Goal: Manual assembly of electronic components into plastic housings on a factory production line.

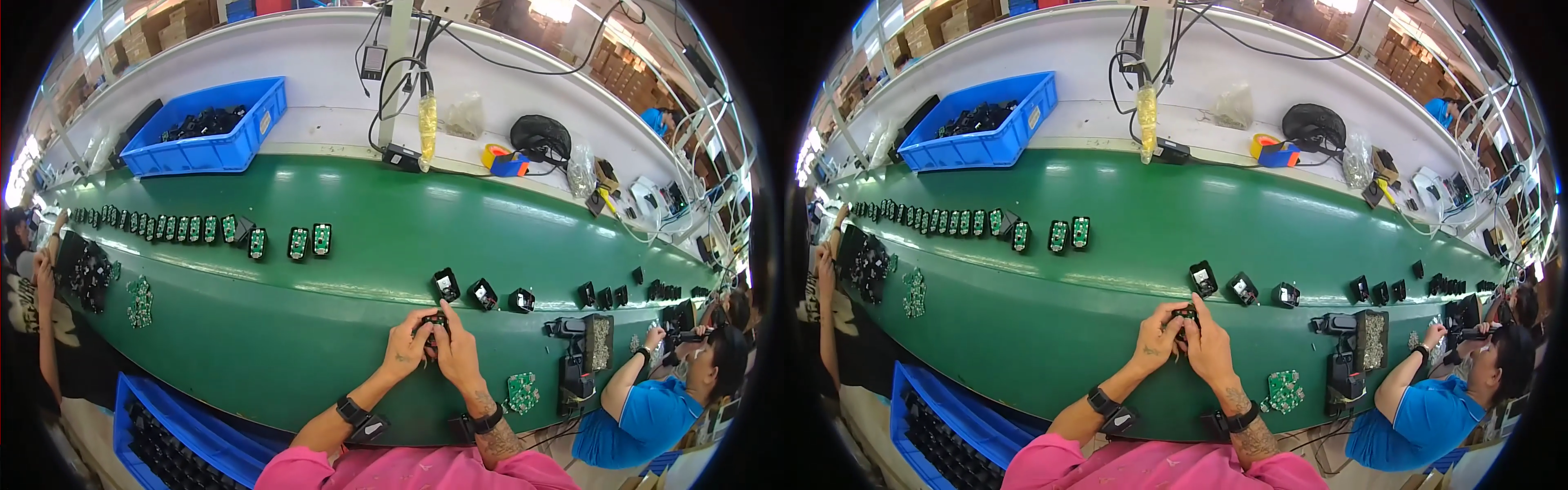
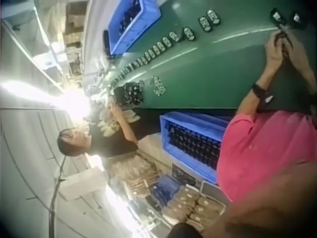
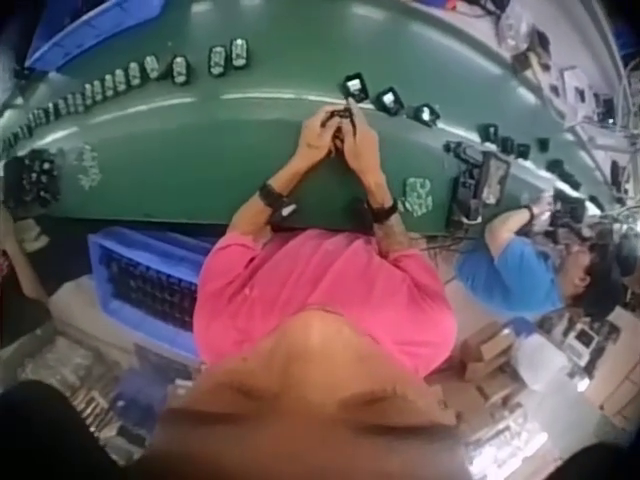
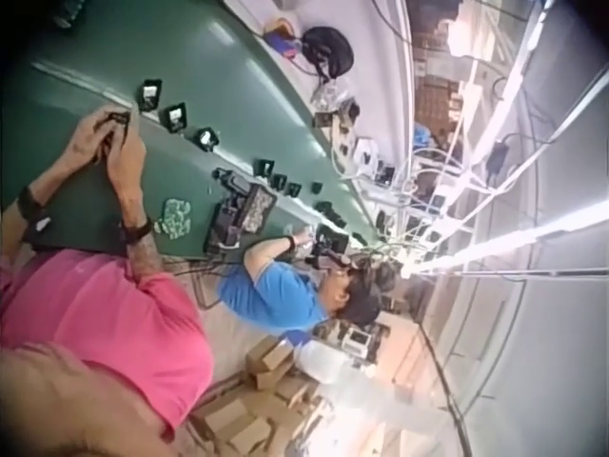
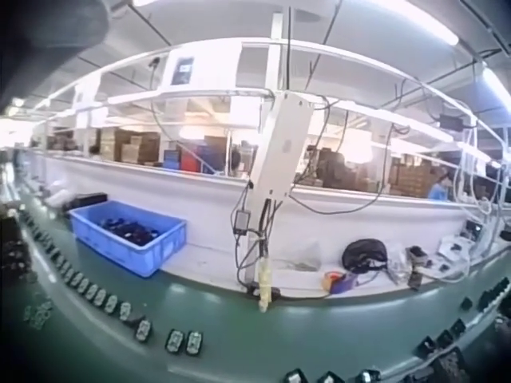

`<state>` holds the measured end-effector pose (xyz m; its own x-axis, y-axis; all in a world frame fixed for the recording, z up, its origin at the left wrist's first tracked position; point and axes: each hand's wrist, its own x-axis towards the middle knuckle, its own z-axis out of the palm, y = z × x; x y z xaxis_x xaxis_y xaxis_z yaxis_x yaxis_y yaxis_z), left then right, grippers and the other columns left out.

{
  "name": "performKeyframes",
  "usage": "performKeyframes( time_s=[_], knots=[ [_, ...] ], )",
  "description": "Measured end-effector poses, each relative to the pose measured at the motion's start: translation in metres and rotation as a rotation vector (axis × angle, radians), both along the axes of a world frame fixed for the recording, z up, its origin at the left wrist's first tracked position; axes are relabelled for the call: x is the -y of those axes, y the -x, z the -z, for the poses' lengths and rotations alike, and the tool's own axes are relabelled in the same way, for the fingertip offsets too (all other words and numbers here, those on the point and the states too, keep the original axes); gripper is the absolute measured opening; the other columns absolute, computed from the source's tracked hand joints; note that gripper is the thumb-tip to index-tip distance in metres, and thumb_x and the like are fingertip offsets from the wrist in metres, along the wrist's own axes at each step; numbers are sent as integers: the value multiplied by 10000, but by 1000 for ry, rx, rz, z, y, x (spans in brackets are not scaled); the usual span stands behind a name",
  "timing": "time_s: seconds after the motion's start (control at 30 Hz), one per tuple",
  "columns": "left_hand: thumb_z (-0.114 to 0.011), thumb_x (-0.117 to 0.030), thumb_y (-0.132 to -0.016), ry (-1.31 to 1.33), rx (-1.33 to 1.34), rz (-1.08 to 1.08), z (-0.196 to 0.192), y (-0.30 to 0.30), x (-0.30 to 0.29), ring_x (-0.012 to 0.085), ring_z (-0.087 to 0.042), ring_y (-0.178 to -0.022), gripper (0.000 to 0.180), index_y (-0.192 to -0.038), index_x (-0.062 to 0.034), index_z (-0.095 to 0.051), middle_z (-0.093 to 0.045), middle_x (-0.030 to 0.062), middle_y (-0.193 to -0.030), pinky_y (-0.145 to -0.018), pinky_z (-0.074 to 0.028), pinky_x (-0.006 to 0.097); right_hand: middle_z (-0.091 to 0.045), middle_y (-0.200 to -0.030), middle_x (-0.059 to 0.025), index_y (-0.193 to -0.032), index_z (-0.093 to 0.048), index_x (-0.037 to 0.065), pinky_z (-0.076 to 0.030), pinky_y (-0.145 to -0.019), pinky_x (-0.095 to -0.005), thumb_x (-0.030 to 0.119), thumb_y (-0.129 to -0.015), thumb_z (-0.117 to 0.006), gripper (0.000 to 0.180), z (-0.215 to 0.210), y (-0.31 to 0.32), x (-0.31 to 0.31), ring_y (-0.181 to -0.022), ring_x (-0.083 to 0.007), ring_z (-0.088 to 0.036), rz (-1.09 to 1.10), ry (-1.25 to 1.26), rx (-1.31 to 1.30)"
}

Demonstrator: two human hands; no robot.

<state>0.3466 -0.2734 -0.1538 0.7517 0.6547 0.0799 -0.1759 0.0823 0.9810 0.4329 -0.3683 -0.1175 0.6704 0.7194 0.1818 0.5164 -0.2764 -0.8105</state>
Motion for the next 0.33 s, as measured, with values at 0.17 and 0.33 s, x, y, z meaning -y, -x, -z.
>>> performKeyframes(
  time_s=[0.17, 0.33],
  knots=[
    [-543, -103, -986, -40, 28, -33, 2, 4, 2, 81, -614, -586, 258, -1229, -20, -570, -678, 81, -850, -485, -489, 229, -650, -807, -194, -1311, -532, 68, -517, -628, -403, 110, -956, -538, 358, 11, 0, -1, -688, -342, -657, -52, -80, -68],
    [-553, -99, -982, -123, 0, -72, 0, 3, 2, 102, -647, -637, 245, -1214, -25, -590, -705, 113, -920, -535, -529, 243, -667, -847, -176, -1306, -539, 73, -527, -658, -399, 116, -955, -553, 354, 15, 1, -4, -728, -308, -675, -27, -121, -109]
  ],
)
